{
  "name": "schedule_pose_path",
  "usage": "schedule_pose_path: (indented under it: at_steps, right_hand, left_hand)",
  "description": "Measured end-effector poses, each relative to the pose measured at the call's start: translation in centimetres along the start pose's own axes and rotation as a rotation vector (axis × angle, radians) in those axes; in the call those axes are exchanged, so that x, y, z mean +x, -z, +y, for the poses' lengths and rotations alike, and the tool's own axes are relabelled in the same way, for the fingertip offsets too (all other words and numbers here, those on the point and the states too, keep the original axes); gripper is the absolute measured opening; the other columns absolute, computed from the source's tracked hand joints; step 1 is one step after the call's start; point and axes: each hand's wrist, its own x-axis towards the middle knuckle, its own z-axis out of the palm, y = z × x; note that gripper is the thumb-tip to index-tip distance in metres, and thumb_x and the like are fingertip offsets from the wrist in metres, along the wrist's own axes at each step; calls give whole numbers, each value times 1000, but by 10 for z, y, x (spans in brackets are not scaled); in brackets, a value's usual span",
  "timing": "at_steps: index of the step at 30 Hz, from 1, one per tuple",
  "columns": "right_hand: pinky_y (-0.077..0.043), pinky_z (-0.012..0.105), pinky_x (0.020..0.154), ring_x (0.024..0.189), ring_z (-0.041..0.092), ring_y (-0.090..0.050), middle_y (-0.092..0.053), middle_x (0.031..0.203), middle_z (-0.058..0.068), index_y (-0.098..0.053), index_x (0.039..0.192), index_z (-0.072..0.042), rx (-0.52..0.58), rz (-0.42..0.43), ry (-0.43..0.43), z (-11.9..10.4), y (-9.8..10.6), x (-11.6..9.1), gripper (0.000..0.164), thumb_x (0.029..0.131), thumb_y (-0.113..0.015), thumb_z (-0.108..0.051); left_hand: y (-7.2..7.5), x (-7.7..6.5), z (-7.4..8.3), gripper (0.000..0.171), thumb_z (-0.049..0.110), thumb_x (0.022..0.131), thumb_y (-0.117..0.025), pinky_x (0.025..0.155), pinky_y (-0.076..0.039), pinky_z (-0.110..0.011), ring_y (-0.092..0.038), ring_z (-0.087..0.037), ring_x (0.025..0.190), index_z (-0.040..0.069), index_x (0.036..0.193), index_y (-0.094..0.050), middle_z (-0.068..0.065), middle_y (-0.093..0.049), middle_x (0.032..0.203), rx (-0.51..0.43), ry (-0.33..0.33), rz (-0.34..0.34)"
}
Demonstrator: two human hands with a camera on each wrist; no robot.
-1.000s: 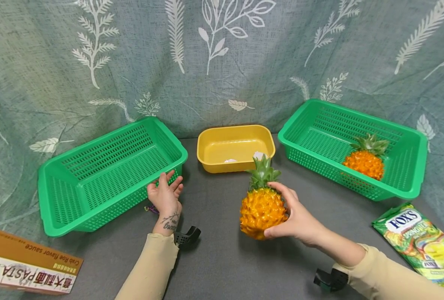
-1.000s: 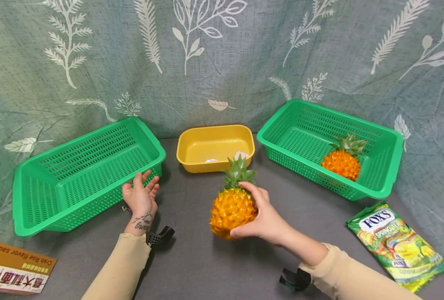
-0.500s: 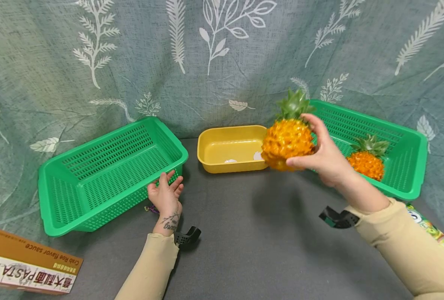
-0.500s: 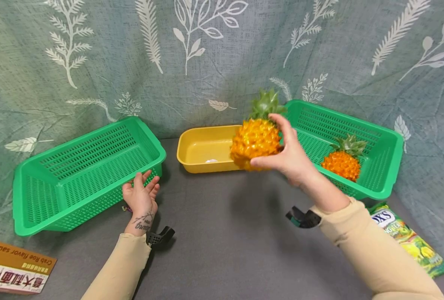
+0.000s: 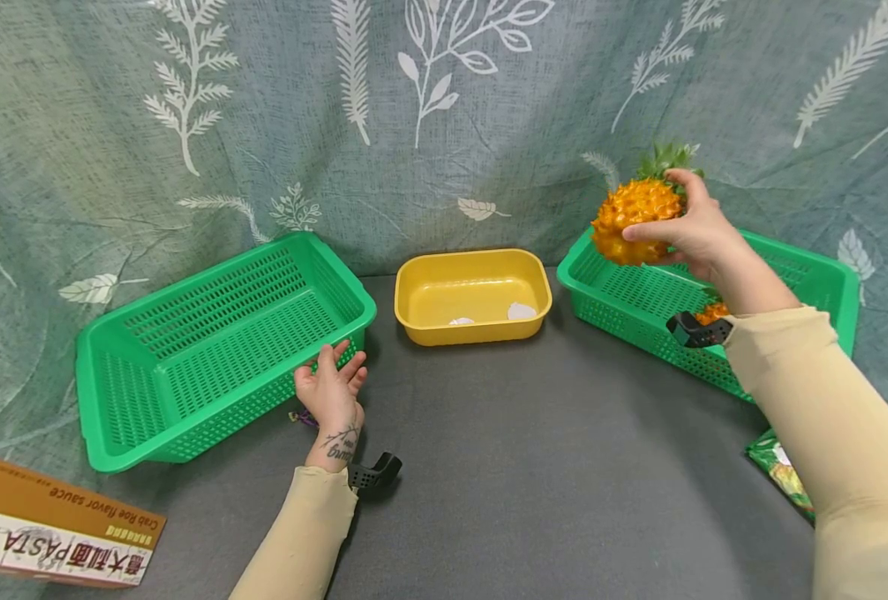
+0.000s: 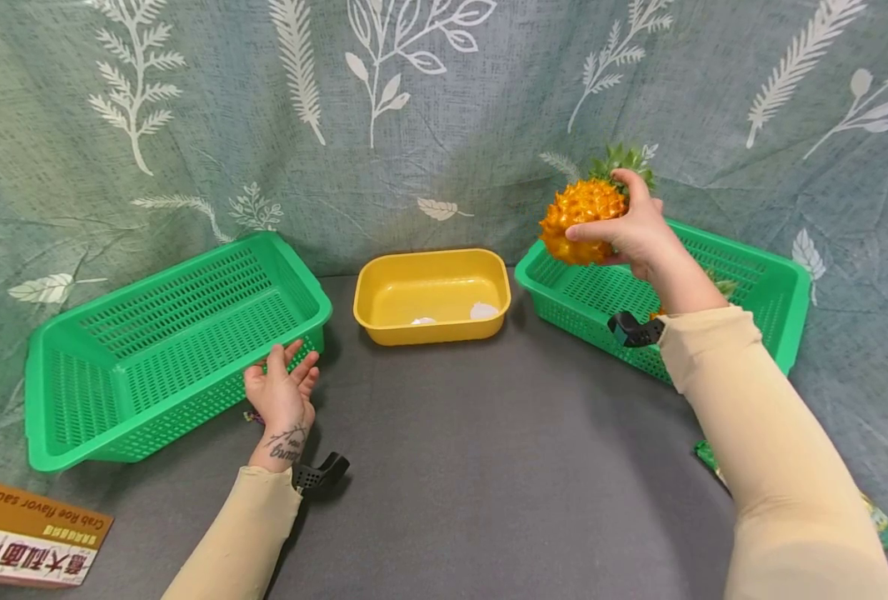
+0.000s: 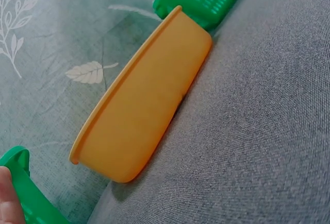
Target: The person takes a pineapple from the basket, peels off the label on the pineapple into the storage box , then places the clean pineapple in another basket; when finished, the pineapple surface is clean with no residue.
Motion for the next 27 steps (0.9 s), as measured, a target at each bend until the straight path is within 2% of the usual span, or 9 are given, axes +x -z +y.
schedule_pose_path:
  at_steps: [2, 6, 10, 17, 20, 23, 27]
  right_hand:
    - [-55, 39, 74, 133, 43, -20, 38, 142, 12, 3, 147, -36, -48, -2, -48, 7, 2, 6, 103, 79, -73, -22]
    - [-53, 46, 79, 132, 48, -22, 40, 140, 21, 7, 148, -31, -154, -22, -122, 21, 1, 14, 108, 77, -75, -29]
    - [-49, 53, 84, 131, 52, -18, 42, 138, 24, 9, 148, -25, -233, -36, -165, 30, -3, 19, 111, 76, -75, -34]
    - [-42, 60, 89, 131, 54, -15, 44, 136, 24, 8, 149, -22, -240, -17, -215, 34, -6, 20, 110, 77, -74, -28]
    - [-47, 57, 83, 132, 55, -10, 41, 139, 24, 11, 148, -23, -280, -14, -217, 32, -5, 18, 109, 78, -73, -30]
    - [-45, 58, 85, 133, 54, -6, 37, 143, 23, 13, 148, -24, -325, -16, -205, 29, -6, 17, 108, 80, -70, -36]
    - [-34, 62, 97, 135, 49, -10, 23, 150, 21, 17, 147, -23, -330, -45, -192, 24, -9, 14, 108, 82, -67, -40]
  left_hand:
    - [0, 0, 0, 19, 20, 96, -49, 45, -50, -21, -65, -10, 55, 8, 102, -35, -6, -63, 94, 0, -1, -1]
    - [1, 1, 0, 20, 21, 96, -50, 45, -50, -21, -65, -10, 55, 8, 102, -35, -6, -63, 93, -6, 4, 0]
    - [1, 1, 0, 21, 20, 96, -50, 45, -49, -21, -65, -10, 55, 8, 102, -35, -6, -63, 93, -11, 6, 0]
    - [0, 0, 0, 20, 20, 96, -50, 46, -51, -22, -65, -10, 56, 8, 102, -35, -7, -63, 95, 6, 13, 2]
    - [0, 1, 2, 22, 21, 96, -49, 46, -50, -22, -65, -10, 55, 7, 104, -35, -8, -62, 96, 12, 15, 2]
    - [0, 1, 3, 23, 21, 96, -49, 45, -50, -21, -65, -9, 55, 6, 105, -35, -8, -62, 95, 14, 16, 5]
    - [1, 1, 4, 23, 21, 96, -50, 45, -49, -21, -65, -10, 55, 6, 104, -35, -8, -62, 95, 4, 17, 0]
